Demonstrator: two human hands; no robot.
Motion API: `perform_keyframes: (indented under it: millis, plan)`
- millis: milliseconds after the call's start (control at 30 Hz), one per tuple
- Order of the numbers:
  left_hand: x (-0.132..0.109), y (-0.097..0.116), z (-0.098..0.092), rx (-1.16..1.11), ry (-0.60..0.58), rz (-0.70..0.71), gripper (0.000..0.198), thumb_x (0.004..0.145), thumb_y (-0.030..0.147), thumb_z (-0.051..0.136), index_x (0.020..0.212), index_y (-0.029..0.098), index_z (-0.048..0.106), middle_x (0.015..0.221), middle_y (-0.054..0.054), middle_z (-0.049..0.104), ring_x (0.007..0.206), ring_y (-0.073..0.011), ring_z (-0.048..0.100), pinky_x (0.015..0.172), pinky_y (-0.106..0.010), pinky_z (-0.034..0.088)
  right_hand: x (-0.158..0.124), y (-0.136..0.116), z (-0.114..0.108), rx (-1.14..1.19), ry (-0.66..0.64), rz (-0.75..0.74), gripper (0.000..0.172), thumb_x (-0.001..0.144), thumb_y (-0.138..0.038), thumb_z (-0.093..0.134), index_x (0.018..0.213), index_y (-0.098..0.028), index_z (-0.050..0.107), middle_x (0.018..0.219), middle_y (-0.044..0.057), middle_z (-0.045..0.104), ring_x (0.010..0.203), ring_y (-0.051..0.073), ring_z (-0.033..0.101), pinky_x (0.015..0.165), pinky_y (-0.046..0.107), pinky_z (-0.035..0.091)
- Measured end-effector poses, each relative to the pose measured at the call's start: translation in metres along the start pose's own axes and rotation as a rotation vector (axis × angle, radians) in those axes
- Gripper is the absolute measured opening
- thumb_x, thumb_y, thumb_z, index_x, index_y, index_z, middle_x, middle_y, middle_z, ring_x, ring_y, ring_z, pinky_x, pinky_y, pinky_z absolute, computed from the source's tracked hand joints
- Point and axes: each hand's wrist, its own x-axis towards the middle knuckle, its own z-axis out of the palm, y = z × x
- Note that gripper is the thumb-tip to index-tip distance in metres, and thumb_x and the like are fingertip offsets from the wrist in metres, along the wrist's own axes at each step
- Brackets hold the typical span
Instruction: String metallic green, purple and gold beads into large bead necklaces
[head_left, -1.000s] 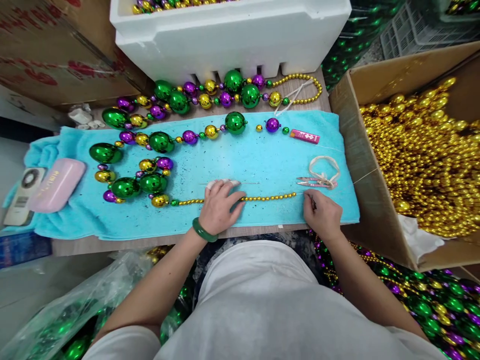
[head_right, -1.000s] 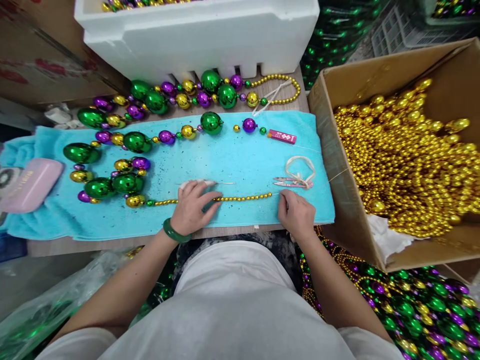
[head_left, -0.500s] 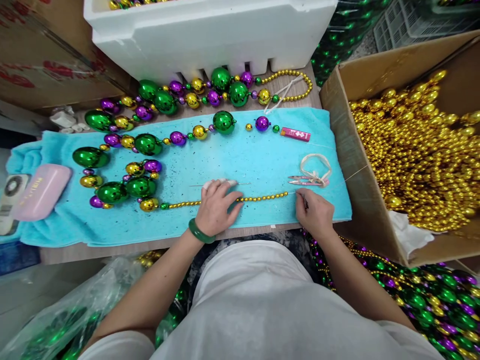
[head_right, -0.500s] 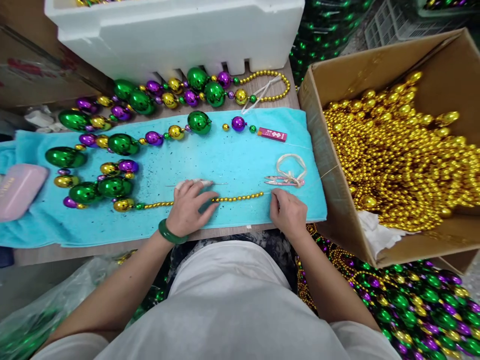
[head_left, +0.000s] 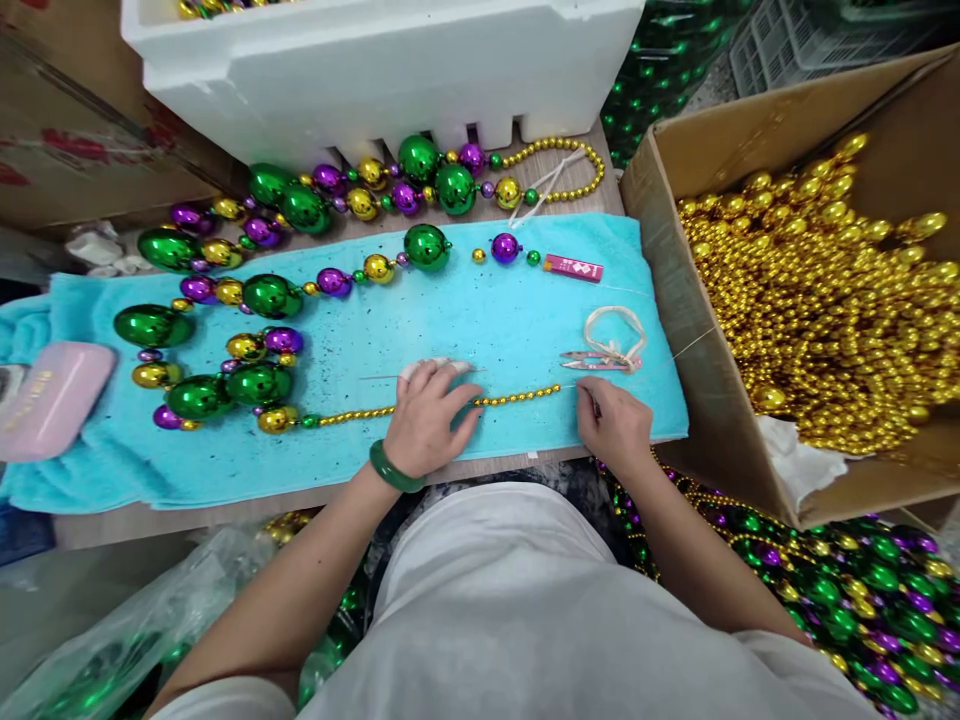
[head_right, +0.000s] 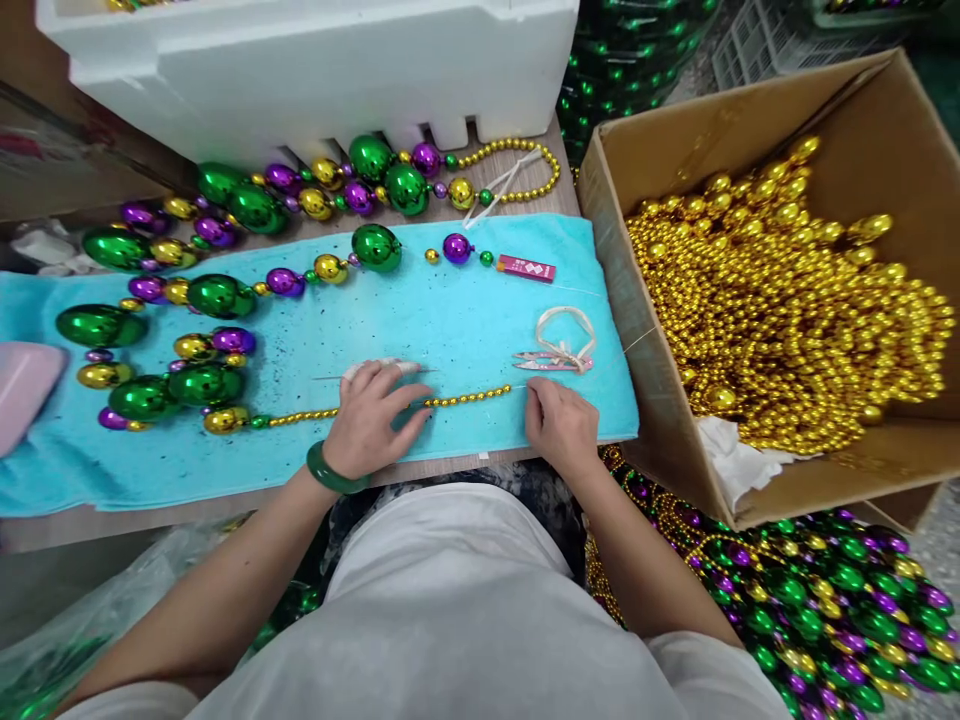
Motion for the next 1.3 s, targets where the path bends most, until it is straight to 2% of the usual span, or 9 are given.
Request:
perform_keyframes:
  millis: [133,367,567,700,1000,1300]
  plan:
    - [0.006,0.005,0.004,-0.009,-0.01,0.026,0.018,0.085,0.031,0.055,0.094,0.027,0.07,0.123,-0.005,0.062,0.118,-0.0298,0.048,0.102,-0.051,0.032,0.0,0.0,-0.001,0.0,-0.013,0.01,0.018,0.091,-0.023,0.047,0.091,-0.017,0.065,0.072,0.003,0.07,0.065,0.014,0.063,0.061,0.024,0.038]
    - [-0.003,-0.003,-0.001,0.014,-0.032,-0.021,0.016,0.082,0.028,0.056,0.09,0.025,0.07,0.122,-0.008,0.062,0.118,-0.0306,0.047,0.103,-0.053,0.032,-0.001,0.0,0.0,0.026,-0.037,0.016,0.019,0.091,-0.022,0.046,0.091,-0.018,0.064,0.076,0.004,0.071,0.068,0.015,0.063,0.064,0.025,0.039]
    - [0.009,0.011,0.004,-0.047,-0.026,0.015,0.023,0.082,0.032,0.057,0.101,0.026,0.068,0.125,-0.008,0.061,0.119,-0.0309,0.046,0.102,-0.052,0.031,-0.001,0.0,-0.002,0.037,-0.065,0.043,0.02,0.091,-0.023,0.045,0.091,-0.018,0.064,0.075,0.004,0.071,0.068,0.016,0.063,0.064,0.026,0.039]
    - [0.016,0.019,0.011,-0.06,-0.038,0.027,0.018,0.083,0.03,0.055,0.095,0.026,0.069,0.124,-0.007,0.061,0.119,-0.0304,0.046,0.102,-0.052,0.031,-0.001,-0.001,-0.002,0.026,-0.052,0.041,0.019,0.092,-0.023,0.045,0.091,-0.019,0.063,0.074,0.003,0.071,0.068,0.016,0.063,0.064,0.025,0.039]
    - [0.012,0.016,0.012,-0.015,-0.041,0.042,0.018,0.081,0.023,0.054,0.09,0.025,0.069,0.123,-0.007,0.061,0.118,-0.0308,0.047,0.101,-0.052,0.032,-0.002,0.0,-0.002,0.051,-0.066,0.044,0.018,0.092,-0.023,0.045,0.091,-0.019,0.063,0.076,0.002,0.07,0.069,0.015,0.062,0.065,0.026,0.038]
    - [0.019,0.027,0.016,-0.045,-0.057,0.026,0.016,0.085,0.028,0.054,0.088,0.024,0.069,0.122,-0.007,0.063,0.117,-0.0307,0.048,0.101,-0.052,0.033,-0.002,0.0,-0.002,0.067,-0.106,0.074,0.022,0.093,-0.025,0.043,0.092,-0.02,0.064,0.078,0.003,0.07,0.07,0.016,0.062,0.067,0.026,0.039]
